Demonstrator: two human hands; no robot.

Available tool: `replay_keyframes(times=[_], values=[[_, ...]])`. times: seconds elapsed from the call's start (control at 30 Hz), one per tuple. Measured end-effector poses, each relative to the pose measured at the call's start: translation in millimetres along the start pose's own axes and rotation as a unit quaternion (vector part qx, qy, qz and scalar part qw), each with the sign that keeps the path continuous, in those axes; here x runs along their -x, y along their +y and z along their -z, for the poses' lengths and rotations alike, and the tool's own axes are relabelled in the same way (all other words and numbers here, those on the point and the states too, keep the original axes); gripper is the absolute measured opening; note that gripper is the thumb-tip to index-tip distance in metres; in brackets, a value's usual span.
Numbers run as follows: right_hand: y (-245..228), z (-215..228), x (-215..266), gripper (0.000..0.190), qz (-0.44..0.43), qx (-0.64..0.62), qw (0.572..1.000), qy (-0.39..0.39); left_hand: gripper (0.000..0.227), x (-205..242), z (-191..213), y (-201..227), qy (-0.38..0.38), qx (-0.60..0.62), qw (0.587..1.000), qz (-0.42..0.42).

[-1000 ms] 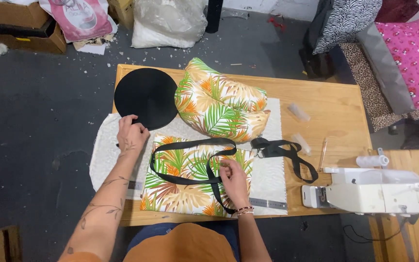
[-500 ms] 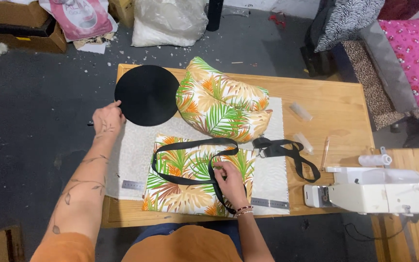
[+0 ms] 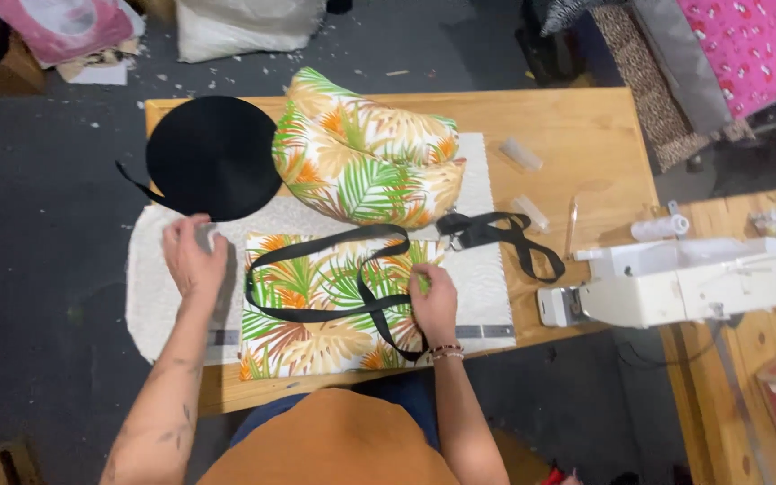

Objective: The person prepares and attaches black straps to a tropical-patterned fabric bag. They fold the strap ends, pin them, and position the straps on the bag, using a ruler to measure and align the placement before sewing.

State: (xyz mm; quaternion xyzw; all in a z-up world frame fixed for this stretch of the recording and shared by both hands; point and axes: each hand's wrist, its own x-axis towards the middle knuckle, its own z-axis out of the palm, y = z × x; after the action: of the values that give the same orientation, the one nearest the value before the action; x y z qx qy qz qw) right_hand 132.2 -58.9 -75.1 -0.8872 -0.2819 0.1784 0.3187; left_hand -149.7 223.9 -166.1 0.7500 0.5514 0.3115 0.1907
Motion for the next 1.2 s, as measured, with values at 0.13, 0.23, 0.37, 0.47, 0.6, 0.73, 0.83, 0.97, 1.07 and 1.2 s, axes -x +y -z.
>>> replay_keyframes(times=[0.13, 0.23, 0.37, 0.47, 0.6, 0.73, 0.83, 0.97, 1.07, 1.2], values=[[40, 13, -8, 0.033, -0.058, 0.015, 0.998, 0.019, 0.041, 46, 5, 25, -0.115, 0.057, 0.989, 0.076], [69, 17, -7, 0.049, -0.162, 0.029, 0.985, -0.042, 0.052, 59, 15, 40, -0.199, 0.08, 0.958, 0.192], [89, 18, -6, 0.045, -0.178, -0.015, 0.98, -0.084, 0.059, 65, 16, 35, -0.237, 0.077, 0.925, 0.288], [80, 31, 9, 0.035, -0.153, -0.026, 0.984, -0.091, 0.063, 73, 26, 28, -0.262, 0.049, 0.917, 0.296], [95, 47, 30, 0.045, -0.051, 0.164, 0.967, -0.189, 0.075, 81, 55, 30, -0.334, 0.035, 0.904, 0.267], [125, 51, 35, 0.053, -0.027, 0.212, 0.953, -0.216, 0.075, 100, 75, 17, -0.388, -0.037, 0.895, 0.216], [139, 50, 33, 0.048, 0.002, 0.244, 0.942, -0.229, 0.038, 120, 69, -17, -0.402, -0.103, 0.903, 0.112], [136, 52, 31, 0.037, 0.021, 0.27, 0.925, -0.265, 0.051, 127, 76, -26, -0.436, -0.17, 0.883, 0.016], [138, 45, 29, 0.035, 0.036, 0.28, 0.919, -0.274, 0.057, 124, 78, -27, -0.439, -0.193, 0.878, 0.006], [142, 43, 40, 0.032, 0.047, 0.262, 0.93, -0.253, 0.049, 130, 79, -24, -0.437, -0.252, 0.863, 0.007]])
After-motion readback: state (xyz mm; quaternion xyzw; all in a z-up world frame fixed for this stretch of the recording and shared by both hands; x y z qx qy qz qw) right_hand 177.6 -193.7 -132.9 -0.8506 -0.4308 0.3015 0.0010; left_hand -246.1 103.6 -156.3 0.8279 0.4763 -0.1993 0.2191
